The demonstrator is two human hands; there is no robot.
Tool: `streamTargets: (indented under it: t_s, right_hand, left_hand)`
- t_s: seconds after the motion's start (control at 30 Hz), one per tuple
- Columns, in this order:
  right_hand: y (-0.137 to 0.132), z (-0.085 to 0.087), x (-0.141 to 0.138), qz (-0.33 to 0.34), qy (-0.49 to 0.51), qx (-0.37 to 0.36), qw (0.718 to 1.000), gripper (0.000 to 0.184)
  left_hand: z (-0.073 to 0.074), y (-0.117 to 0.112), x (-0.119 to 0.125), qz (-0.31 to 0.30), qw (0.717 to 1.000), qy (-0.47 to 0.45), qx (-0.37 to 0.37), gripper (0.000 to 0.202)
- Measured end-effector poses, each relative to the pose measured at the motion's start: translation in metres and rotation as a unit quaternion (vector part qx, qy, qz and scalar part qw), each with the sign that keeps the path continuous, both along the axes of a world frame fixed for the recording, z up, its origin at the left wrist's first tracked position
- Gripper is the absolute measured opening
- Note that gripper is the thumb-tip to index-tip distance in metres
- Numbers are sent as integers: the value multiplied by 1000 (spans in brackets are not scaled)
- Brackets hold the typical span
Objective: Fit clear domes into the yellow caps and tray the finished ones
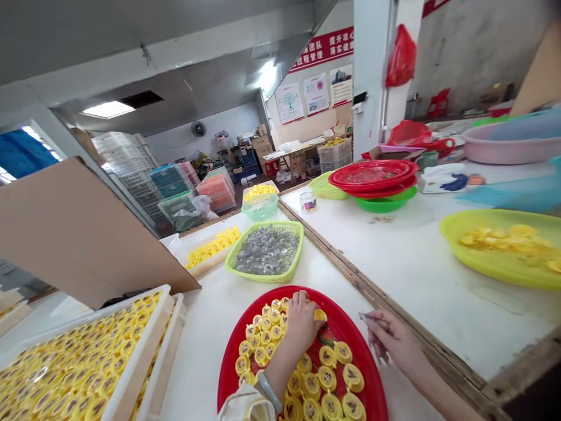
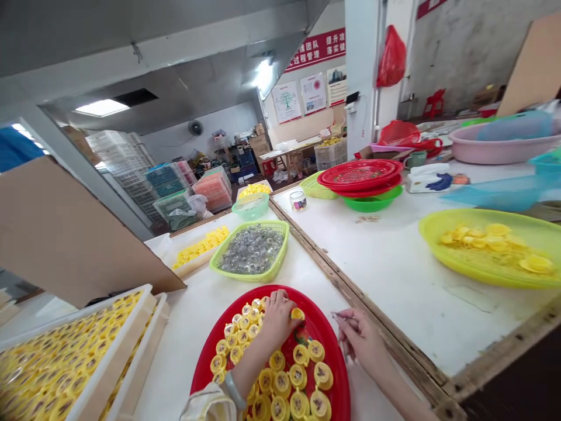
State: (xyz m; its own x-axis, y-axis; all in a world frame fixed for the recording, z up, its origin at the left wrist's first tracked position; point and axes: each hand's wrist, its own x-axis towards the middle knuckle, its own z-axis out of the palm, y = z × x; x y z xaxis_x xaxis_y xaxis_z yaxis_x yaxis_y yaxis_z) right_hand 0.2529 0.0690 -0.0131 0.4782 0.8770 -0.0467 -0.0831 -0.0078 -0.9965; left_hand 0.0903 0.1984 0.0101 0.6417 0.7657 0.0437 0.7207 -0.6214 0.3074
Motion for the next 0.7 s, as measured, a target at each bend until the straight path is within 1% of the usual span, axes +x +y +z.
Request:
streamTargets:
  t_s: [0.03, 0.1, 0.17, 0.23, 0.27, 0.3, 0.33, 0.4, 0.47, 0.53, 0.6, 0.63, 0.67, 0.7]
  right_hand:
    - [-3, -1, -2, 5, 14, 8, 1000, 52]
    - [-8, 4, -6, 9, 2, 36, 999, 46]
    - [-12, 14, -11, 1, -50, 65, 997, 37]
    - [-16, 26, -19, 1, -128, 90, 988, 28]
    - [-18, 31, -24, 4, -174, 107, 979, 24]
    - [-19, 36, -28, 7, -221, 130, 967, 22]
    - [-21, 39, -33, 7, -268, 158, 950, 20]
    - [-22, 45, -41, 7, -351, 228, 908, 24]
    - [-22, 50, -48, 16, -411, 289, 864, 34]
    - [-24, 55, -52, 37, -450, 323, 831, 45]
    - [-28, 60, -54, 53, -476, 338, 811, 53]
    - [-30, 62, -55, 61, -482, 340, 805, 55]
    - [-33, 64, -56, 69, -483, 338, 805, 56]
    - [-36, 66, -57, 73, -475, 330, 813, 56]
  left_hand:
    - [0, -3, 1, 0, 1000, -6, 0, 21]
    - [5, -11, -4, -1, 1000, -23, -7, 21]
    - [18, -23, -16, -5, 999, -44, -22, 23]
    - [33, -40, -31, -12, 996, -68, -59, 26]
    - [41, -50, -38, -15, 992, -86, -91, 29]
    - [49, -60, -45, -12, 977, -135, -166, 33]
    - [56, -70, -50, -8, 962, -173, -210, 33]
    - [67, -86, -58, 2, 940, -231, -253, 32]
    - [75, -97, -62, 9, 928, -269, -258, 30]
    - [82, -103, -65, 12, 918, -300, -259, 25]
    - [88, -105, -69, 7, 909, -323, -262, 20]
    - [90, -105, -72, 0, 905, -333, -264, 18]
    - [92, -105, -75, -8, 901, -341, -269, 17]
    - [94, -105, -78, -18, 897, -347, -274, 18]
